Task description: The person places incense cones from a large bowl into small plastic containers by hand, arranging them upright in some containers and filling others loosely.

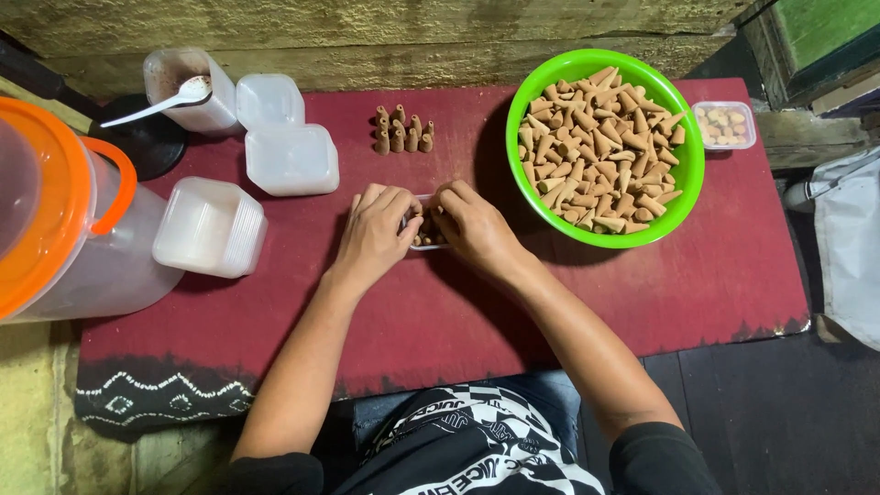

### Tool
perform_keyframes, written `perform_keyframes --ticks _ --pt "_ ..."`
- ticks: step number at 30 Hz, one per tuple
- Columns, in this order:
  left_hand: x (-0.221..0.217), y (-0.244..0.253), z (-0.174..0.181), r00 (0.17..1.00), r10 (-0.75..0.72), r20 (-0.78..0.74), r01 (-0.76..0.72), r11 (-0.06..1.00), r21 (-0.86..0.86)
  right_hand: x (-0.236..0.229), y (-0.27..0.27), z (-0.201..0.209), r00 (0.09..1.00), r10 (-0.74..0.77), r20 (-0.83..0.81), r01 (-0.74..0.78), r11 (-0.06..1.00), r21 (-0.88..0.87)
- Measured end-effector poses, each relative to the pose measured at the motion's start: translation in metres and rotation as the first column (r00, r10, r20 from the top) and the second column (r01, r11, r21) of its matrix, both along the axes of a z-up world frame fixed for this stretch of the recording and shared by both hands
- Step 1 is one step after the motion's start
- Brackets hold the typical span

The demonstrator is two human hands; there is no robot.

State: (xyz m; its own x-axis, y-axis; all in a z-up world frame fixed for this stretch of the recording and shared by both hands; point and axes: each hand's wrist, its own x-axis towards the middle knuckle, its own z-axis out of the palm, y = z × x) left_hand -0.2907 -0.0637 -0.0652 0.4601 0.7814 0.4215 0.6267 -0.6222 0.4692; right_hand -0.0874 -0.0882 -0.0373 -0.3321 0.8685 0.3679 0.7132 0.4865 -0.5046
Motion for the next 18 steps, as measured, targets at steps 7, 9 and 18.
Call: perform_keyframes --ticks 7,9,18 --pt "0.001 0.001 0.000 1.000 -0.001 -0.016 0.002 0.999 0.032 0.010 0.012 -0.036 0.998 0.053 0.027 -0.056 0.986 0.158" --pt "0.002 0.001 -0.002 0.999 -0.009 -0.032 0.010 0.999 0.043 0.010 0.013 -0.040 0.997 0.072 0.023 -0.075 0.978 0.194" --pt "0.002 0.001 0.001 1.000 -0.029 0.000 0.029 0.996 0.082 0.011 0.010 -0.027 0.996 0.056 -0.069 -0.041 0.979 0.201"
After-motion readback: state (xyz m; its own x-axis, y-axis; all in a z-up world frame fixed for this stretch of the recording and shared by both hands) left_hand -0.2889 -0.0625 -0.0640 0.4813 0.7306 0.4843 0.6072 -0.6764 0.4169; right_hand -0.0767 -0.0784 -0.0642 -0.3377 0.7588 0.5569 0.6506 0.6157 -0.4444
